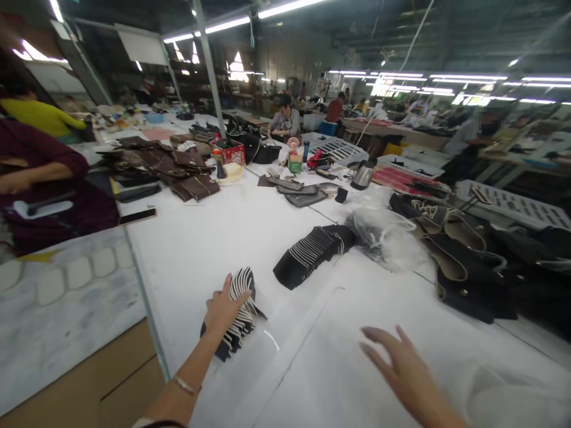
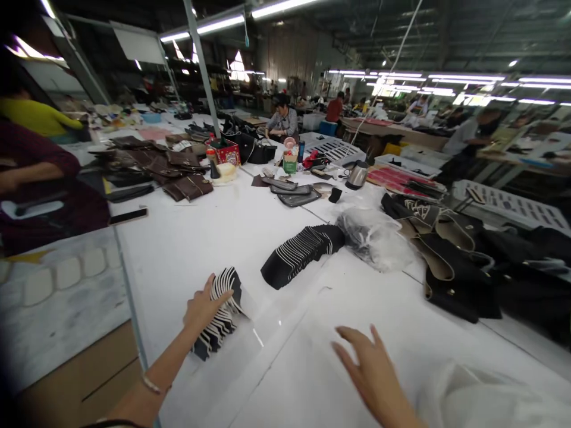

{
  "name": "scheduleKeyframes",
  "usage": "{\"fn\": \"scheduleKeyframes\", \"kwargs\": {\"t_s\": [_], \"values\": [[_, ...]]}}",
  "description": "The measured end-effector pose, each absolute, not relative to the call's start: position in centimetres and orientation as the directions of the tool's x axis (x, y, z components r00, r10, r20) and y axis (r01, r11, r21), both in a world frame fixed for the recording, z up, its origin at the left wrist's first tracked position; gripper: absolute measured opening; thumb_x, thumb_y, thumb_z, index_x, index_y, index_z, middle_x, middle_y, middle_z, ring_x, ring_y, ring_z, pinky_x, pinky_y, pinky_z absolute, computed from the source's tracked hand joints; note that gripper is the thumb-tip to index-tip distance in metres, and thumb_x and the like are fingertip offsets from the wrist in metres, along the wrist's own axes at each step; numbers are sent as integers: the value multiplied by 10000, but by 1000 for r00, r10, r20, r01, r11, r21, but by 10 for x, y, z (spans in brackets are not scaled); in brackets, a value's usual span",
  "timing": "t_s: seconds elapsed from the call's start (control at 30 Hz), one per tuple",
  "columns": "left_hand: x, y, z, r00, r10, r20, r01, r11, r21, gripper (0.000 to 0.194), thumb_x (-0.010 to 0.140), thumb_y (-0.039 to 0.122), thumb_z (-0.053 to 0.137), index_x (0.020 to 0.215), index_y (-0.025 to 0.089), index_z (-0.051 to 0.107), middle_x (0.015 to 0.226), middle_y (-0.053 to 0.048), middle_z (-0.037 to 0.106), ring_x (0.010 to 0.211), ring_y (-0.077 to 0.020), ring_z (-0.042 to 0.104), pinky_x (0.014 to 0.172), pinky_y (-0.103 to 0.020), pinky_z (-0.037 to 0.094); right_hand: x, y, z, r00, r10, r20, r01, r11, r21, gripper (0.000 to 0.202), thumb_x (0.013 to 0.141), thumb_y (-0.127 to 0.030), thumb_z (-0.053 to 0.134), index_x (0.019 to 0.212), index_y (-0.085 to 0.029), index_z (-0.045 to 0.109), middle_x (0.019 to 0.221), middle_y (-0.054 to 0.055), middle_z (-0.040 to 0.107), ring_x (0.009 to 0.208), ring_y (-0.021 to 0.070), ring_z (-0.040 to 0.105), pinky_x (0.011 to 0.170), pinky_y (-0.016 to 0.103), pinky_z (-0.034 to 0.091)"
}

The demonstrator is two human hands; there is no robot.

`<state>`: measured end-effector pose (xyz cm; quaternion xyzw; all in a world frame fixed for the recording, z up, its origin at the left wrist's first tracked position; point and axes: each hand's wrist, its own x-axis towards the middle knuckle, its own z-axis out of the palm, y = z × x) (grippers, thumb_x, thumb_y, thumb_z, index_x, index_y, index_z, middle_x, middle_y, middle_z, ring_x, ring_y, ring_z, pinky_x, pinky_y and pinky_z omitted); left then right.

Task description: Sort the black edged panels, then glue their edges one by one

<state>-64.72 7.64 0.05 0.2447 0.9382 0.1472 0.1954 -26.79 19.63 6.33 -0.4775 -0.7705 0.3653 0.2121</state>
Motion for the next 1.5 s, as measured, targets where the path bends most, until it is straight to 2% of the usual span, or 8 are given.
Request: {"fn": "scheduleKeyframes", "kwargs": {"t_s": [0.07, 0.13, 0.3, 0.53, 0.87, 1.27, 1.4, 1.5], "values": [[-648, 75, -2, -808, 519, -279, 399, 831, 388, 919, 739, 842, 326, 1509, 384, 123, 1277, -166, 493, 1187, -443, 468, 954, -586, 393, -343, 188, 69, -694, 720, 3, 503, 487, -714, 284, 870, -426, 604, 1119, -306, 667, 1140, 58, 674, 1124, 264, 584, 1186, 566, 78], [-648, 76, -4, -819, 514, -256, 393, 827, 402, 909, 738, 839, 339, 1505, 398, 132, 1278, -164, 493, 1183, -446, 458, 938, -606, 392, -422, 182, 63, -837, 543, -67, 392, 509, -766, 432, 917, -406, 536, 1318, -246, 539, 1323, 85, 577, 1201, 245, 538, 1118, 488, 308], [-649, 76, -3, -801, 523, -293, 375, 819, 435, 882, 746, 800, 411, 1496, 422, 144, 1290, -159, 483, 1191, -443, 437, 924, -614, 389, -530, 187, 19, -921, 366, -133, 329, 549, -768, 675, 769, -192, 703, 1389, -188, 436, 1229, 107, 614, 1035, 220, 600, 944, 355, 453], [-656, 72, 3, -742, 564, -363, 367, 794, 485, 827, 792, 709, 446, 1500, 412, 136, 1331, -148, 460, 1224, -442, 407, 947, -614, 373, -522, 197, 11, -933, 344, -107, 269, 468, -842, 792, 765, -47, 535, 1460, -268, 224, 998, 16, 640, 851, 144, 614, 796, 252, 476], [-665, 70, -11, -704, 602, -378, 391, 772, 502, 796, 822, 655, 429, 1508, 376, 135, 1339, -155, 472, 1236, -447, 408, 967, -591, 354, -538, 204, 3, -924, 374, -80, 329, 671, -664, 381, 666, -17, 443, 962, -209, 587, 866, 6, 556, 837, 158, 528, 790, 250, 396], [-669, 70, -11, -684, 609, -401, 387, 769, 509, 753, 836, 620, 422, 1503, 415, 141, 1363, -132, 475, 1247, -415, 427, 986, -563, 351, -542, 201, -2, -891, 441, -108, 375, 580, -723, 253, 914, -430, 537, 999, -207, 621, 809, -4, 615, 736, 145, 539, 699, 240, 385], [-670, 69, -8, -678, 602, -421, 359, 772, 525, 735, 841, 574, 432, 1500, 420, 147, 1362, -126, 475, 1258, -431, 410, 985, -574, 345, -537, 207, -1, -882, 445, -152, 388, 506, -770, 331, 898, -309, 529, 1220, -232, 517, 757, -40, 587, 643, 132, 523, 654, 233, 398], [-672, 69, -11, -666, 618, -417, 370, 759, 535, 727, 849, 569, 414, 1505, 403, 148, 1370, -139, 467, 1262, -428, 412, 992, -584, 333, -534, 209, -1, -910, 411, -48, 285, 539, -793, 588, 844, -112, 464, 1400, -260, 343, 1058, 12, 620, 846, 145, 584, 809, 253, 427]]}}
